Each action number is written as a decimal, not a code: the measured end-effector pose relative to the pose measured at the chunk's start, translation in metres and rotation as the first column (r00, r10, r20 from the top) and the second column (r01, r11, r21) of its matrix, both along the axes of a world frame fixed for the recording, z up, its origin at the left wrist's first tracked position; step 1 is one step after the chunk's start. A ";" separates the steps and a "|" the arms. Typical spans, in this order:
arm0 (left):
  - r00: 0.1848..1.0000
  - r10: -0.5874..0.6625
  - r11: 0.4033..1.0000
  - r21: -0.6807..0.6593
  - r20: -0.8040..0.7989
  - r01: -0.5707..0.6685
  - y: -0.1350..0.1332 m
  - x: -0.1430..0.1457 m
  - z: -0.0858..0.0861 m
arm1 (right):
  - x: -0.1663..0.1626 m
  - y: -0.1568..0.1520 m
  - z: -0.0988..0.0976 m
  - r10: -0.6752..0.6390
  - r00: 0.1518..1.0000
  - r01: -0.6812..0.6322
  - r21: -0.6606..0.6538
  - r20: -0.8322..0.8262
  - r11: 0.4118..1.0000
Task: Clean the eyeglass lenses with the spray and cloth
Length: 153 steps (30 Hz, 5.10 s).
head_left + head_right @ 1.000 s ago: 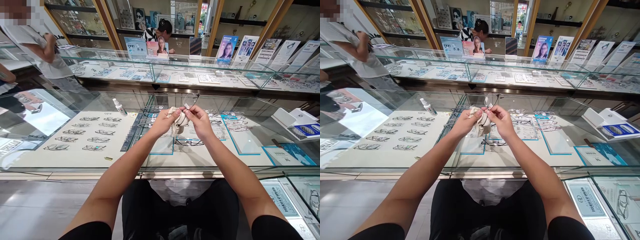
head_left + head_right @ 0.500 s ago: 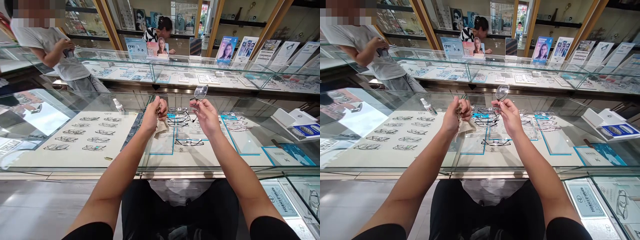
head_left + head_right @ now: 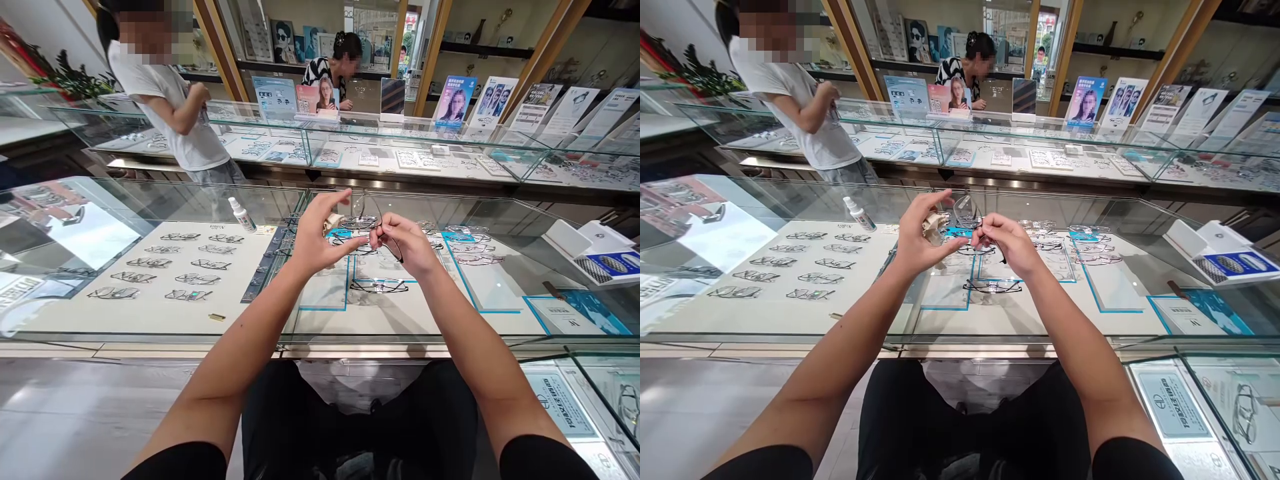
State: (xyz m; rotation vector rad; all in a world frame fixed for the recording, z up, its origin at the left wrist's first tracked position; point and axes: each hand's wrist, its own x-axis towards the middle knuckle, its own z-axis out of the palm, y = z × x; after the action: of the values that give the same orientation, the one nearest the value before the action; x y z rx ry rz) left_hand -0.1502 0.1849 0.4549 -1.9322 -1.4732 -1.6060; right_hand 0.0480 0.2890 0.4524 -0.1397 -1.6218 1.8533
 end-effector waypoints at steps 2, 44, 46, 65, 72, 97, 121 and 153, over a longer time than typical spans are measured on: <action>0.998 -0.004 1.000 0.019 -0.059 0.005 0.000 -0.001 0.002 | 0.001 0.000 0.000 0.052 0.998 -0.052 0.022 0.022 0.998; 0.990 0.123 0.897 0.419 0.068 -0.141 0.002 0.015 0.112 | 0.029 0.008 0.118 -0.340 0.842 0.535 0.573 -0.418 0.621; 0.984 0.167 0.893 0.412 0.067 -0.180 0.000 0.016 0.114 | 0.031 0.007 0.120 -0.336 0.850 0.524 0.584 -0.405 0.620; 0.956 0.238 0.875 0.465 -0.170 -0.135 -0.012 0.003 0.129 | 0.038 0.002 0.131 -0.451 0.807 0.577 0.673 -0.381 0.463; 0.954 0.289 0.878 0.417 -0.074 -0.234 -0.014 0.013 0.125 | 0.041 -0.001 0.131 -0.500 0.786 0.589 0.686 -0.363 0.428; 0.988 0.148 0.931 0.331 0.031 -0.150 0.004 0.011 0.120 | 0.047 -0.018 0.133 -0.653 0.671 0.691 0.615 -0.351 0.380; 0.965 0.165 0.889 0.392 0.203 -0.235 0.015 0.030 0.104 | 0.047 0.005 0.126 -0.641 0.696 0.648 0.666 -0.323 0.368; 0.964 0.219 0.902 0.345 0.153 -0.260 0.011 0.015 0.106 | 0.034 -0.015 0.120 -0.678 0.622 0.715 0.636 -0.392 0.289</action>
State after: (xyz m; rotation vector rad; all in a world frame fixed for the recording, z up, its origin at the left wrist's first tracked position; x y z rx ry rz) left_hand -0.1354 0.1962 0.5607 -1.4222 -1.2800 -1.7457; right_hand 0.0823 0.2743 0.5721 -0.3709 -1.7478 0.3993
